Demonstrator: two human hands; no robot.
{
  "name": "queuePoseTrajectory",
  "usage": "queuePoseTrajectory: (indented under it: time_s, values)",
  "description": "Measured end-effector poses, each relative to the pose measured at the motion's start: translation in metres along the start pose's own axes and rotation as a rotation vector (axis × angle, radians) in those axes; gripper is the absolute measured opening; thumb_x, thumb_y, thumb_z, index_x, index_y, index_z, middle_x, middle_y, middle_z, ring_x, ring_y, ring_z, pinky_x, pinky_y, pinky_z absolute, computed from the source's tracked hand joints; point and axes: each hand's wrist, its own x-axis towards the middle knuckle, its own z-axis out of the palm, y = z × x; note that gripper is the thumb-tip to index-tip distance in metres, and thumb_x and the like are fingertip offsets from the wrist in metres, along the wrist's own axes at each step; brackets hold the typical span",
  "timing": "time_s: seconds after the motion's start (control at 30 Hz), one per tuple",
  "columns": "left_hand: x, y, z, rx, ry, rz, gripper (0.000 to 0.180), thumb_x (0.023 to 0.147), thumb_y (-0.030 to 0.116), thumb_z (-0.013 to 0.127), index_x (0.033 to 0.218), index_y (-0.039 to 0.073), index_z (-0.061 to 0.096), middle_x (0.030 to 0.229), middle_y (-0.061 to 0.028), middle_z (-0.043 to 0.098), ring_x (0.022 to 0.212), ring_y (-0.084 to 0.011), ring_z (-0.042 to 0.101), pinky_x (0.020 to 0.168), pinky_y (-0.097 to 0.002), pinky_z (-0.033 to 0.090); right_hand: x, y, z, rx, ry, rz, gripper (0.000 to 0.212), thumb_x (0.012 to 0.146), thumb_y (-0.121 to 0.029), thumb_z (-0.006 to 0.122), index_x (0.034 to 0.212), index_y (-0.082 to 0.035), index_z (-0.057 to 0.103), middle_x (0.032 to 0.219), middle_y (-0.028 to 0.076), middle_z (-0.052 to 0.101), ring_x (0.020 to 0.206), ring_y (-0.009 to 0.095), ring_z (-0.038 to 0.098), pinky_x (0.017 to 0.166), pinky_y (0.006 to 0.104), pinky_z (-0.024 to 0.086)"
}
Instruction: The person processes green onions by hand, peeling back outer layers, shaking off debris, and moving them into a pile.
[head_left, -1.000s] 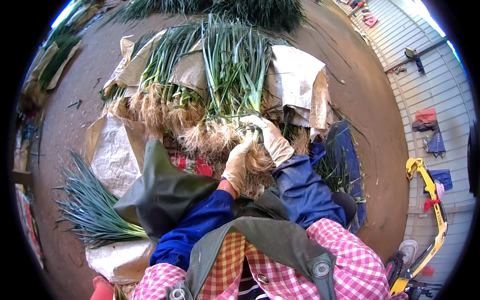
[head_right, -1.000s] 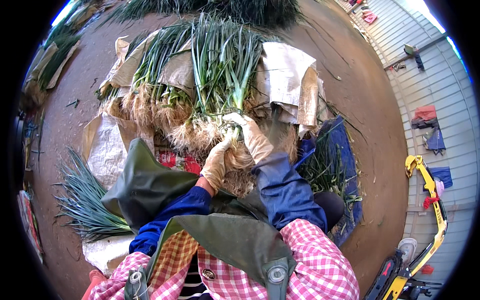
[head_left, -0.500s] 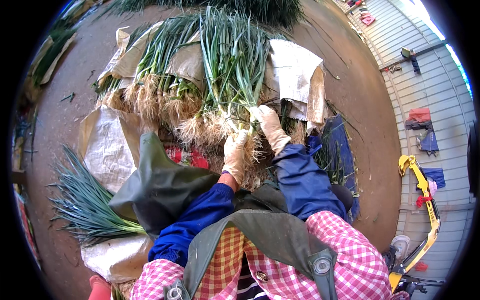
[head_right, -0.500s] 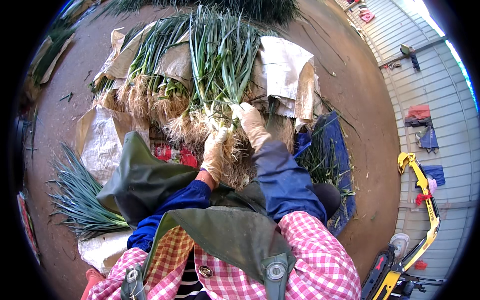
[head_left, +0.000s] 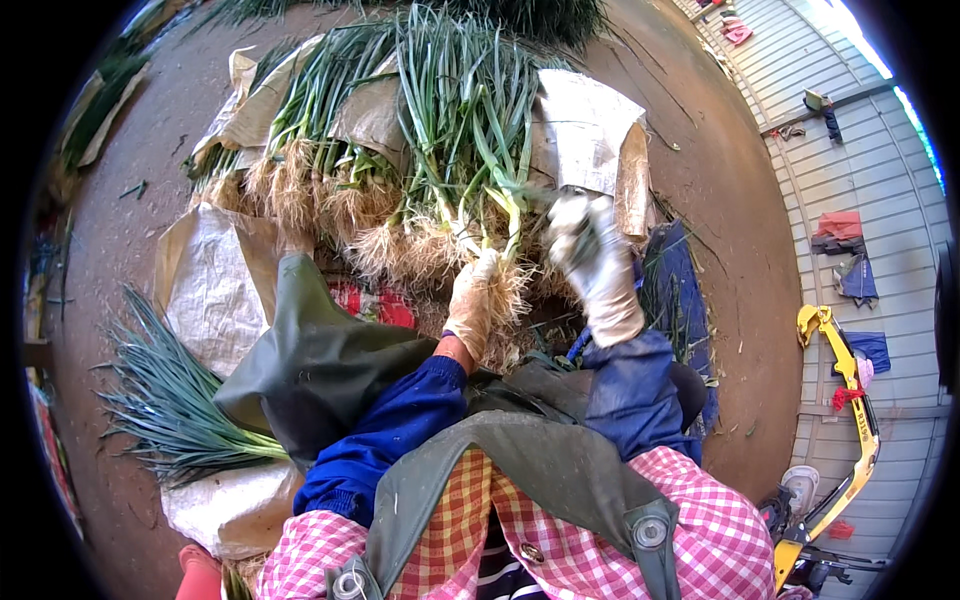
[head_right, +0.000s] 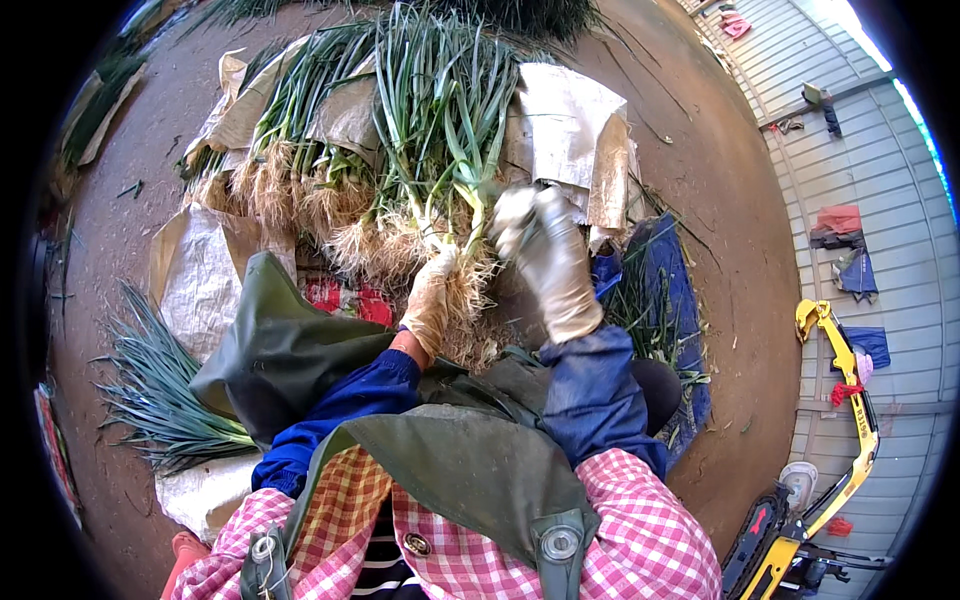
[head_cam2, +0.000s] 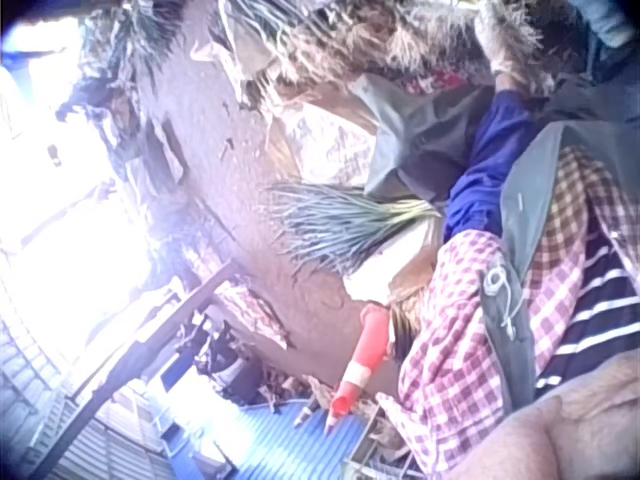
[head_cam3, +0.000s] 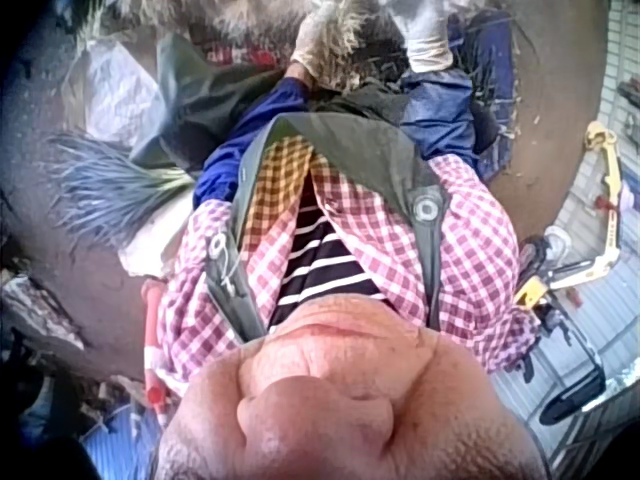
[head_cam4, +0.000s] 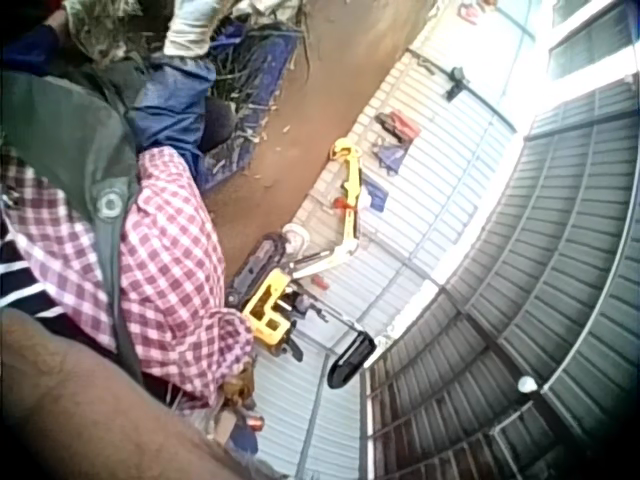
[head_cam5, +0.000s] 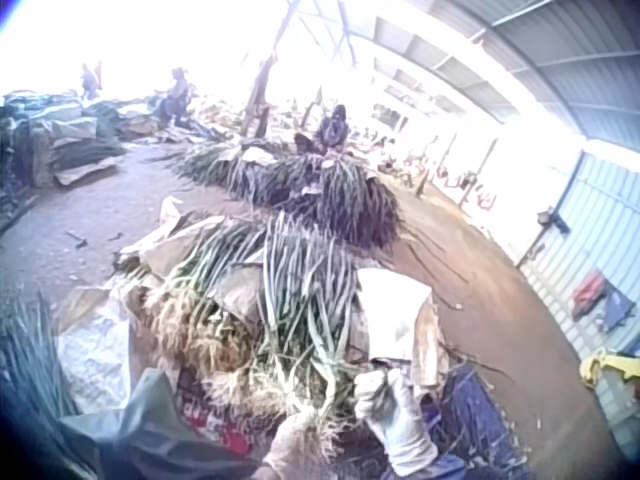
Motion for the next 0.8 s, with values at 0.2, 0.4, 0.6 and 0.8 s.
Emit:
queuePoseTrajectory:
  time_s: [0.2,0.4,0.6,0.8]
  values:
    - [-0.022,0.016,0.034,-0.156,-0.031,-0.191,0.030,0.096,0.029,0.054,0.109,0.003,0.062,0.090,-0.0043,0.065,0.075,-0.0142,0.061,0.067,-0.0281,0.052,0.045,0.039,-0.117,0.325,0.439,0.014,0.037,0.095,-0.028,0.057,0.111,0.004,0.052,0.091,0.011,0.061,0.076,0.020,0.060,0.070,0.0327,0.055]
    - [-0.034,0.026,0.029,-0.445,-0.107,-0.310,0.036,0.098,0.030,0.050,0.118,0.002,0.059,0.106,-0.0101,0.067,0.088,-0.0213,0.065,0.082,-0.0323,0.053,0.069,0.095,-0.064,-0.114,0.107,0.306,0.061,0.101,-0.048,0.031,0.132,0.003,0.045,0.095,0.008,0.065,0.072,0.017,0.061,0.066,0.0327,0.055]
    - [-0.002,0.002,0.027,-0.859,-0.140,-0.216,0.035,0.100,0.031,0.046,0.123,0.005,0.055,0.108,-0.0066,0.063,0.092,-0.0162,0.061,0.084,-0.0316,0.051,0.099,0.084,-0.048,0.022,0.108,0.395,0.041,0.096,-0.034,0.054,0.112,0.004,0.057,0.081,0.008,0.062,0.067,0.021,0.060,0.062,0.0372,0.055]
    - [-0.005,-0.010,0.024,0.037,0.001,0.177,0.019,0.094,0.026,0.059,0.100,0.008,0.059,0.081,0.0031,0.054,0.070,-0.0081,0.050,0.060,-0.0237,0.043,0.097,0.116,-0.050,-0.427,0.391,-0.005,0.017,0.085,-0.005,0.067,0.097,0.001,0.057,0.078,0.005,0.062,0.063,0.014,0.059,0.055,0.0264,0.049]
